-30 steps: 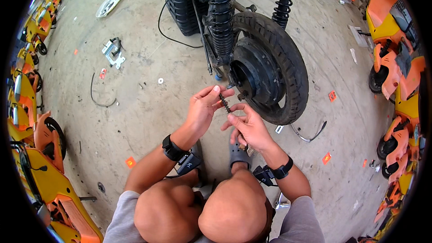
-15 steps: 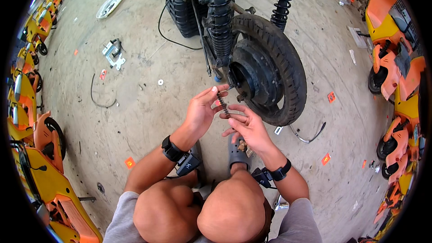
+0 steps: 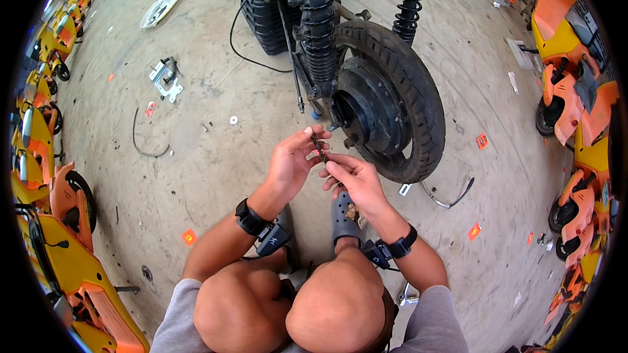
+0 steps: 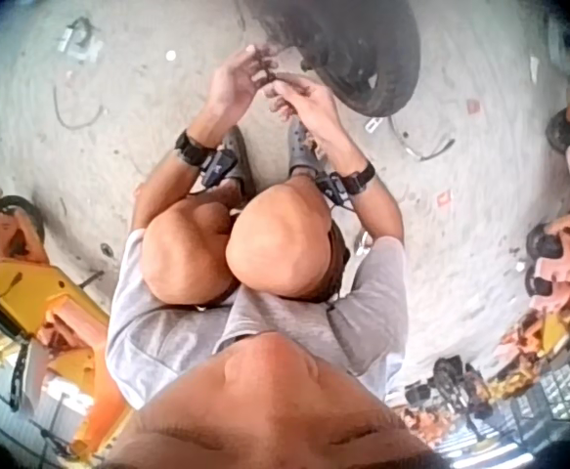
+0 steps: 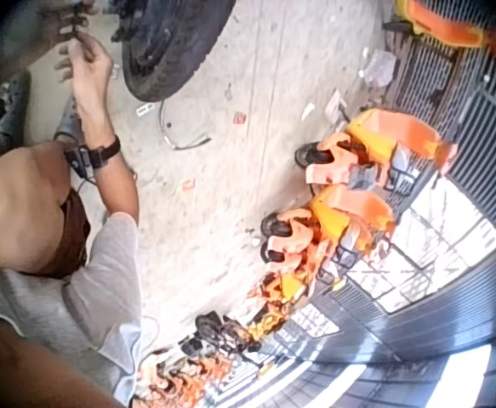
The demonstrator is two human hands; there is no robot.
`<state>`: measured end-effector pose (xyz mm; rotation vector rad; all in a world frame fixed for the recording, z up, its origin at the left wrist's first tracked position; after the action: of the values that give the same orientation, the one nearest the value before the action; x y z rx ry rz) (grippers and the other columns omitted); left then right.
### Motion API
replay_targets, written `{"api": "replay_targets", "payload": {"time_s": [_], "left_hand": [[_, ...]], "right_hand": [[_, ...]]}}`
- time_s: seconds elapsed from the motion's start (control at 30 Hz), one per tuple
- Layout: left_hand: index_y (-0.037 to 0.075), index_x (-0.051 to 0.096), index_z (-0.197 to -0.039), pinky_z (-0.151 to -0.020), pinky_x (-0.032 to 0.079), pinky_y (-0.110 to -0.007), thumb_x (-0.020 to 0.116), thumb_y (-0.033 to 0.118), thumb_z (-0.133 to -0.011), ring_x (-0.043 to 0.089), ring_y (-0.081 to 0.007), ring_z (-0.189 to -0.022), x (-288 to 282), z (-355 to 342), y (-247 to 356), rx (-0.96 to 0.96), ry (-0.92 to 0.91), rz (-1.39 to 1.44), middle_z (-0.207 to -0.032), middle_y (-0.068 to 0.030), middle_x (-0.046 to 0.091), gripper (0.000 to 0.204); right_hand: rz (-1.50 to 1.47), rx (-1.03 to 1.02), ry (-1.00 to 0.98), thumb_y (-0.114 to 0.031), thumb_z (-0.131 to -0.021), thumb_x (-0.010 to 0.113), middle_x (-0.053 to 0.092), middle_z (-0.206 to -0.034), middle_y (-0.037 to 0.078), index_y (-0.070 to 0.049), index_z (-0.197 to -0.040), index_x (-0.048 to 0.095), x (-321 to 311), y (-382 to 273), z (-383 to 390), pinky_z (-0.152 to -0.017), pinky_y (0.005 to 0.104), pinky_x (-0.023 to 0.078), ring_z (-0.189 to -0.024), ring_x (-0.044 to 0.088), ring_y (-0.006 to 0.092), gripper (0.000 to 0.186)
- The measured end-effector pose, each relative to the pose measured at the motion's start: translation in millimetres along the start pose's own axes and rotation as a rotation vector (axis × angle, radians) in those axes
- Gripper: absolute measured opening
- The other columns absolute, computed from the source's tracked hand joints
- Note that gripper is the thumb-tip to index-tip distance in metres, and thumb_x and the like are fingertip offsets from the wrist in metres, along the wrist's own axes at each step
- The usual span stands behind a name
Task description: The person is sitting on the floor in a workshop, working on the rear wheel assembly of a motorcycle. They are repeatedly handling a metal spring and a cable, attempting to attach them to the wheel hub area. The person manipulates the spring and cable with both hands, trying to fit them into place on the motorcycle's rear suspension or brake mechanism.
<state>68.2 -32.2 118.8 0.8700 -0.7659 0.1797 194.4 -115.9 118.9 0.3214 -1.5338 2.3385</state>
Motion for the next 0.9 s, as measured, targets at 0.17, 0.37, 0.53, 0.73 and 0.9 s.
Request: {"api": "replay_targets", "payload": {"time_s": [0.17, 0.37, 0.53, 0.73, 0.9], "left_hand": [[0.002, 0.058, -0.116, -0.089, 0.045, -0.037, 0.054, 0.027, -0.094, 0.056, -0.0189, -0.099, -5, -3, -5, -0.011, 0.029, -0.015, -0.115, -0.0108, 0.063, 0.033], [0.001, 0.058, -0.117, -0.076, 0.05, -0.037, 0.052, 0.028, -0.095, 0.058, -0.0176, -0.084, -2, 1, -1, -0.064, 0.026, -0.056, -0.116, -0.0112, 0.062, 0.035], [0.0, 0.058, -0.117, -0.052, 0.052, -0.033, 0.05, 0.029, -0.096, 0.054, -0.0141, -0.056, -5, -2, -5, -0.118, 0.002, -0.015, -0.115, -0.0118, 0.062, 0.036], [0.001, 0.054, -0.122, -0.045, 0.053, -0.037, 0.045, 0.035, -0.097, 0.058, -0.0178, -0.049, -14, -1, -1, -0.141, -0.131, -0.083, -0.078, -0.0086, 0.064, 0.043], [-0.001, 0.054, -0.124, -0.045, 0.051, -0.033, 0.042, 0.03, -0.098, 0.057, -0.0194, -0.044, -1, -3, 0, -0.104, -0.045, -0.058, -0.071, -0.0097, 0.063, 0.042]], "right_hand": [[0.036, 0.026, -0.076, -0.027, -0.101, 0.051, 0.059, -0.074, 0.002, -0.003, -0.098, 0.062, 10, 6, -19, -0.049, 0.0216, 0.042, -0.059, 0.055, 0.0077, 0.026], [-0.094, -0.019, -0.143, -0.04, -0.102, 0.044, 0.048, -0.066, -0.002, -0.008, -0.086, 0.054, 29, 6, -34, -0.043, 0.0221, 0.036, -0.049, 0.045, 0.0075, 0.038], [-0.266, 0.085, -0.124, -0.044, -0.102, 0.042, 0.048, -0.069, 0.0, -0.009, -0.086, 0.051, 29, 10, -38, -0.04, 0.023, 0.035, -0.047, 0.043, 0.0089, 0.039], [-0.25, 0.015, -0.152, -0.039, -0.103, 0.043, 0.044, -0.063, -0.002, -0.008, -0.088, 0.05, 45, 7, -43, -0.039, 0.0216, 0.03, -0.045, 0.04, 0.0063, 0.035], [-0.249, -0.062, -0.148, -0.034, -0.103, 0.044, 0.047, -0.062, -0.002, -0.007, -0.09, 0.05, 37, 10, -47, -0.038, 0.0215, 0.029, -0.044, 0.042, 0.0061, 0.03]]}}
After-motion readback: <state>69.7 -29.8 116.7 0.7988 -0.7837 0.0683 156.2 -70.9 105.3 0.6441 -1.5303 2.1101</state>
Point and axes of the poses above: each hand's wrist, its own z-axis away from the middle knuckle, its own x-axis out of the palm, y = z × x, the point moved 4 cm from there along -z, towards the middle knuckle
